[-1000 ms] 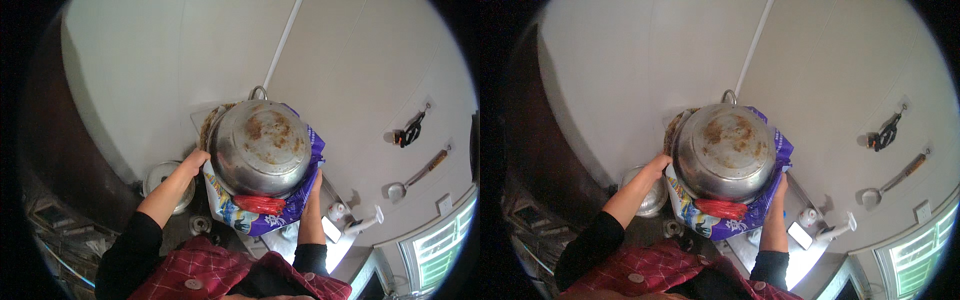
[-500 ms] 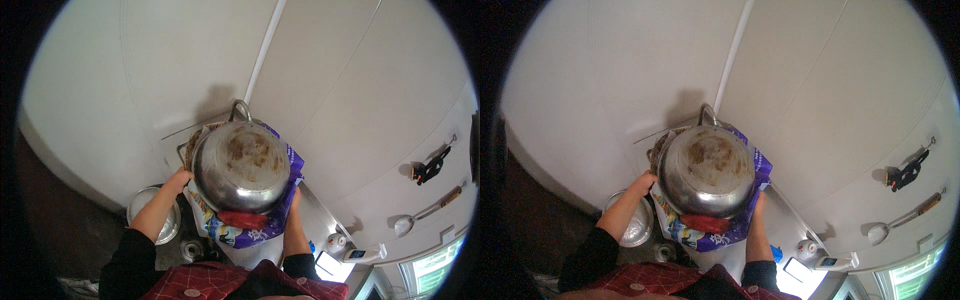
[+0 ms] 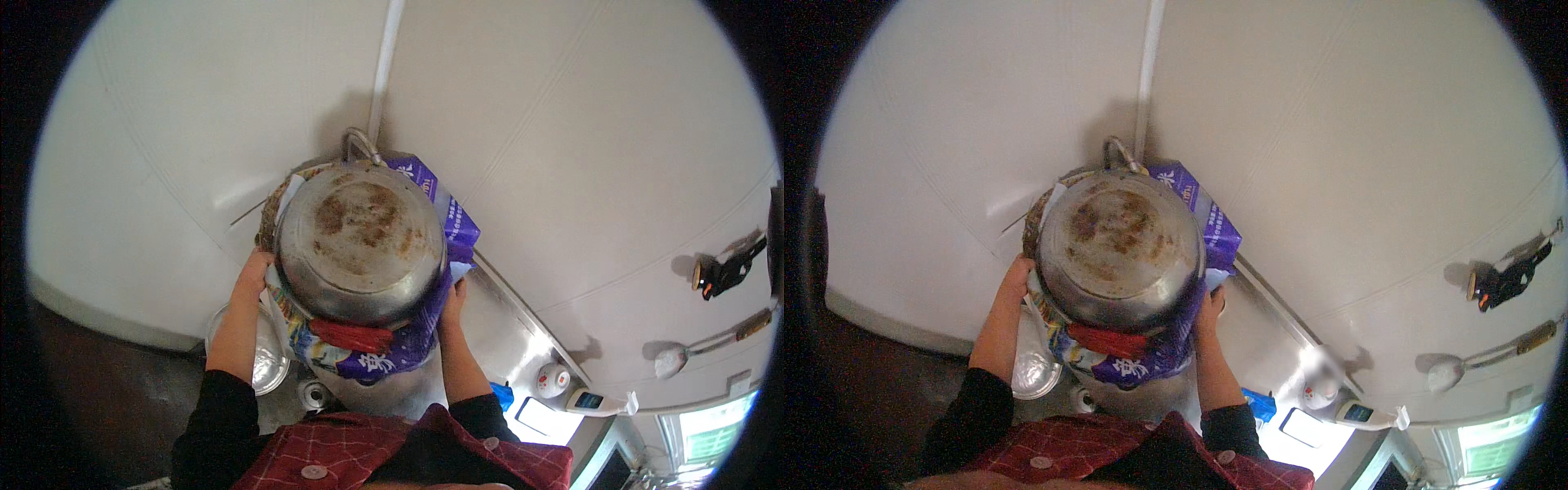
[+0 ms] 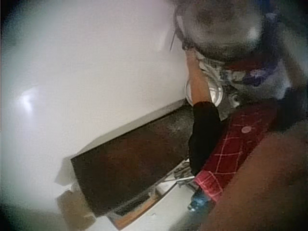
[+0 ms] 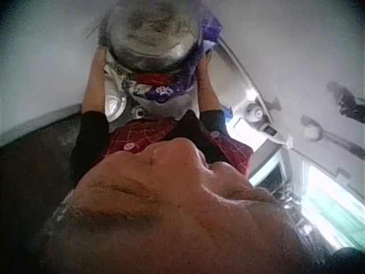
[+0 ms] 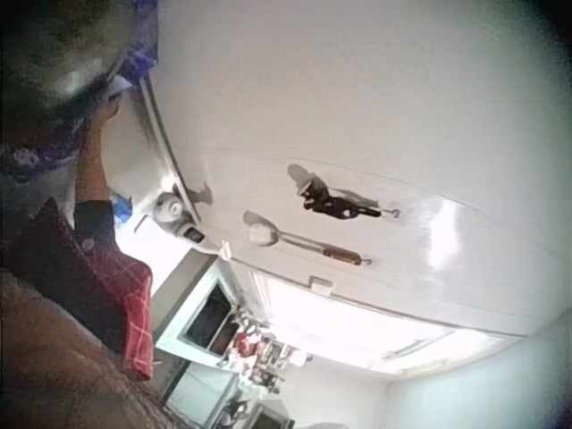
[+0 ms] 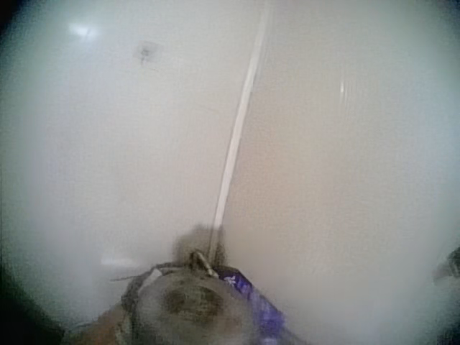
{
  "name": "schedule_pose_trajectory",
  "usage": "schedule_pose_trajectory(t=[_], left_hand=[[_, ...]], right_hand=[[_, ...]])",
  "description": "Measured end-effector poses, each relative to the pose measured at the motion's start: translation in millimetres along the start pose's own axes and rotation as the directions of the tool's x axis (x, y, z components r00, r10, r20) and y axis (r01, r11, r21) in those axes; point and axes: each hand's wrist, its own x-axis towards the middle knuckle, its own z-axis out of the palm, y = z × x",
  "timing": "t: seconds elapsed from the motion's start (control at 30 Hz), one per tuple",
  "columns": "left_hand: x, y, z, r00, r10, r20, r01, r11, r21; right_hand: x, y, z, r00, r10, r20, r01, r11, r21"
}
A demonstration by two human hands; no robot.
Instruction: The person cleans a wet kitchen floor by sweeping water into a corner with a squeegee, then mops the floor. They rinse the mop head in the sink and wring it out before continuing to mop.
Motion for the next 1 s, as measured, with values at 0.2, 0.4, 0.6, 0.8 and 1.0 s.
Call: schedule_pose_trajectory(t=[0.2,0.4,0.6,0.8,1.0], left_hand=[[48,-13,-19,0.983,-0.164,-0.082,0.172,0.98,0.102],[73,-12,-52,0.96,-0.183,0.213,0.211,0.97,-0.12],[38,3,-35,0.953,-0.17,0.251,0.22,0.958,-0.186],[16,-25,-46,0.999,-0.006,-0.05,0.004,0.999,-0.041],[-85,-27,14,0.738,0.599,-0.311,-0.321,0.717,0.619]], right_hand=[[2,-30,-25,0.997,0.07,-0.028,-0.075,0.968,-0.24],[-58,-112,-114,0.982,-0.109,-0.153,0.0,0.813,-0.582],[-217,-177,-170,0.97,-0.114,-0.214,-0.1,0.617,-0.781],[-361,-154,-155,0.989,-0.056,-0.138,-0.059,0.705,-0.707],[-419,-188,-185,0.991,-0.133,0.034,0.116,0.685,-0.719]])
